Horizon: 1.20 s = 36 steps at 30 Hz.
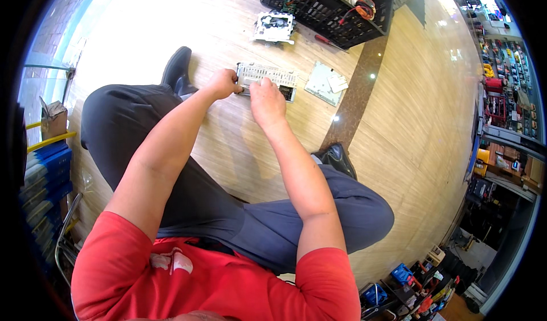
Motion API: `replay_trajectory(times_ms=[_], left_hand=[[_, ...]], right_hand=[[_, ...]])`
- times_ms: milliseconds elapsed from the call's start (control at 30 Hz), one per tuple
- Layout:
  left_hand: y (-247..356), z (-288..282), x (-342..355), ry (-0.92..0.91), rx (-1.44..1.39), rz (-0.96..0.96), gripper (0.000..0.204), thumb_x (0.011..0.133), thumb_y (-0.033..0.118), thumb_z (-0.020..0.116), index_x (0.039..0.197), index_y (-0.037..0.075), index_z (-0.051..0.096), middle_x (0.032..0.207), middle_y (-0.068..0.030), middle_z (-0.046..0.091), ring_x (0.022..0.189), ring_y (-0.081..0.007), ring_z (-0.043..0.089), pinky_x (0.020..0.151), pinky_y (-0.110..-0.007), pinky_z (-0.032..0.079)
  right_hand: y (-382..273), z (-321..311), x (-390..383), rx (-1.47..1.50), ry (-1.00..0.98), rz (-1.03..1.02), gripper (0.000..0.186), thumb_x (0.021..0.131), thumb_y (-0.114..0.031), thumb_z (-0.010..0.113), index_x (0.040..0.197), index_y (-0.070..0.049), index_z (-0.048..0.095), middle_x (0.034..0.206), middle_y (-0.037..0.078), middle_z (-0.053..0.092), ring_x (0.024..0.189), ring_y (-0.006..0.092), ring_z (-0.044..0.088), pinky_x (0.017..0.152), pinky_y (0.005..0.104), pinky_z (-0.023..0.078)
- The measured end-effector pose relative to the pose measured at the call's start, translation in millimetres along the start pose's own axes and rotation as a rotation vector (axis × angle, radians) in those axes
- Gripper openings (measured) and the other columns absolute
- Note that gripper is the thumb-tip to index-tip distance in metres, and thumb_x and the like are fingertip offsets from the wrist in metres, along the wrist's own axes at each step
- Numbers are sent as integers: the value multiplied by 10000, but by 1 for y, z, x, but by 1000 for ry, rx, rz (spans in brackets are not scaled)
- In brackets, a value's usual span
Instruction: The person disassembles an electronic device by removing a panel, handling a circuit board, and using a screwdriver to remove small components.
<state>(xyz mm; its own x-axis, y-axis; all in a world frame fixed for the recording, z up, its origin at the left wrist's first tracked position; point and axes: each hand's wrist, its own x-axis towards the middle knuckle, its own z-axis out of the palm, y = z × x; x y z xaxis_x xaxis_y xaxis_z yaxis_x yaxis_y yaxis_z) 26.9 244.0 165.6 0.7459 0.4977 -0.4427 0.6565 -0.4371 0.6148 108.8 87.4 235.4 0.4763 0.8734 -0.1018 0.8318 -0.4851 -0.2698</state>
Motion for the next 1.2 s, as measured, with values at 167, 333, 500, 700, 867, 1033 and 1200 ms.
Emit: replay_trajectory(times_ms=[167, 333, 500, 700, 867, 1033, 1200], left_hand=[[4, -4, -3, -20, -1, -31, 388, 690, 255, 815, 990, 28, 717, 979, -186, 703, 935, -322, 674, 833, -397, 534], [3, -2, -1, -26, 13, -37, 395, 690, 253, 816, 994, 23, 716, 988, -188, 703, 936, -321, 675, 832, -395, 534], [-3, 1, 1, -20, 8, -32, 400, 687, 254, 818, 998, 24, 717, 990, -191, 702, 934, -324, 674, 830, -394, 535], [2, -1, 0, -36, -10, -39, 417, 687, 260, 823, 1015, 27, 714, 995, -193, 702, 946, -327, 671, 838, -398, 530], [-1, 1, 2, -27, 13, -44, 422, 690, 261, 824, 1026, 32, 712, 1004, -189, 701, 957, -329, 667, 849, -401, 525], [1, -2, -1, -26, 6, -36, 417, 690, 254, 822, 1031, 40, 711, 1012, -180, 702, 957, -327, 668, 847, -399, 528], [-2, 0, -2, 12, -32, -3, 404, 664, 269, 820, 965, 20, 716, 930, -199, 703, 889, -331, 673, 804, -401, 531]], right_hand=[[-4, -4, 0, -15, 15, -61, 105, 843, -145, 562, 893, -83, 631, 951, 153, 563, 961, 331, 594, 789, 440, 504], [-4, -1, 6, 29, -190, 105, 150, 895, -183, 575, 896, -53, 649, 992, 175, 610, 922, 357, 627, 794, 455, 515], [-3, 2, 4, 96, -139, 97, 173, 899, -204, 599, 900, -39, 652, 1001, 179, 622, 902, 359, 636, 795, 459, 518], [6, -1, -2, 83, -49, 70, 131, 876, -187, 619, 945, -84, 660, 997, 144, 606, 941, 337, 617, 788, 440, 514], [5, 1, -1, 41, -31, 25, 131, 854, -162, 625, 964, -106, 669, 988, 138, 595, 951, 325, 612, 782, 436, 510], [4, 0, -1, 15, 11, -17, 124, 839, -161, 606, 936, -109, 663, 956, 132, 585, 949, 315, 605, 777, 432, 507], [2, -1, 0, -17, 22, -46, 95, 839, -157, 565, 876, -104, 635, 937, 126, 569, 951, 313, 595, 765, 431, 505]])
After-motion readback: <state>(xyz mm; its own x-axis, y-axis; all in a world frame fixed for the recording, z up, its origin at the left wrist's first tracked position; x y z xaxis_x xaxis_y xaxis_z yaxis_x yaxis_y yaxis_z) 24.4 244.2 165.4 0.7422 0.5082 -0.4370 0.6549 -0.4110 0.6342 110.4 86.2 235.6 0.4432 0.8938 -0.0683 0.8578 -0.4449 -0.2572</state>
